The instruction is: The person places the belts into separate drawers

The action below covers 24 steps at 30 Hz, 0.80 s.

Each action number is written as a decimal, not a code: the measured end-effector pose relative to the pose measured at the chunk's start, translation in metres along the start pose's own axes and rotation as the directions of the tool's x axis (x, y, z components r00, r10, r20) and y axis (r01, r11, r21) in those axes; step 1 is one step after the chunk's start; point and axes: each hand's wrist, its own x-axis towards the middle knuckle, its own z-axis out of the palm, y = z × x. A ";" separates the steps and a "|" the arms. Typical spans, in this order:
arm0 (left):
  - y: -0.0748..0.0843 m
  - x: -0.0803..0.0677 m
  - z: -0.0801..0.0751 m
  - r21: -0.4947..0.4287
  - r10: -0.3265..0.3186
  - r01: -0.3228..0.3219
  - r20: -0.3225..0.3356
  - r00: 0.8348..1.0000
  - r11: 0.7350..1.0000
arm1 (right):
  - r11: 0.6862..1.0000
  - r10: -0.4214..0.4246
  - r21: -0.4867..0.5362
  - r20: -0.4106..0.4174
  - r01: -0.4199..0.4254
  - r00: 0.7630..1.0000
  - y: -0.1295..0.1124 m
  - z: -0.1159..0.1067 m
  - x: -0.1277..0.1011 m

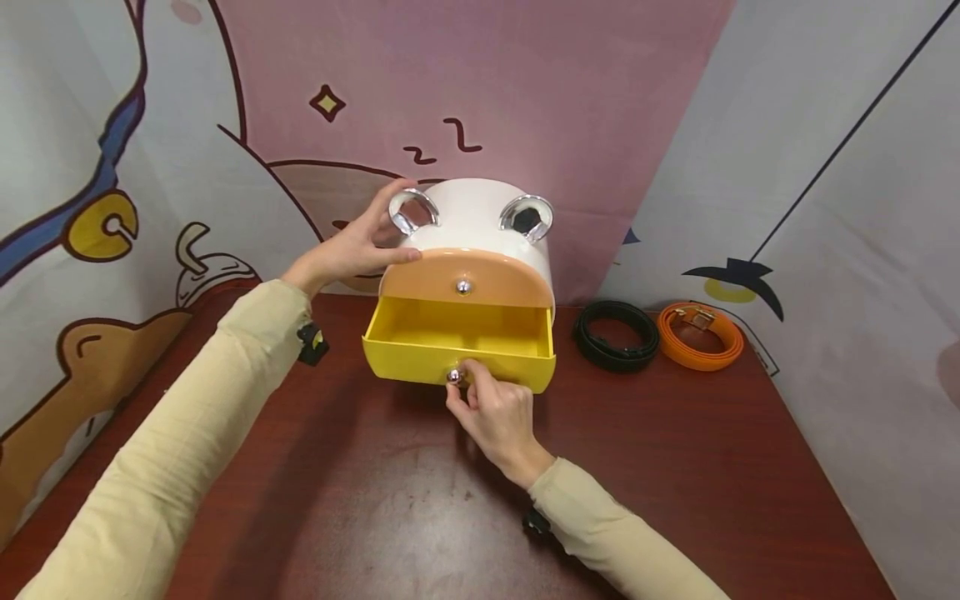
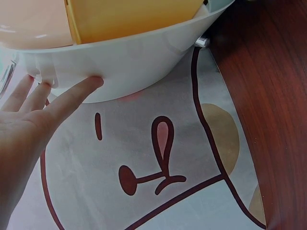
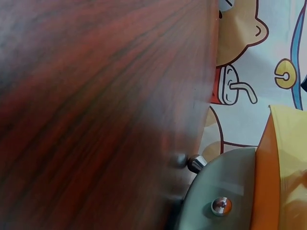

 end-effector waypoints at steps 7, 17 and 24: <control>0.015 -0.007 0.001 0.012 -0.001 0.001 0.012 1.000 1.000 | 1.000 -0.016 0.001 0.010 0.016 1.000 0.000 -0.004 -0.001; -0.005 0.003 -0.002 0.013 0.013 -0.013 -0.002 1.000 1.000 | 0.997 -0.056 -0.048 0.027 0.057 0.998 0.003 -0.003 -0.003; -0.014 0.006 -0.001 0.018 0.037 -0.037 -0.004 0.999 0.999 | 0.997 -0.071 -0.030 -0.018 0.070 0.997 0.004 0.000 -0.003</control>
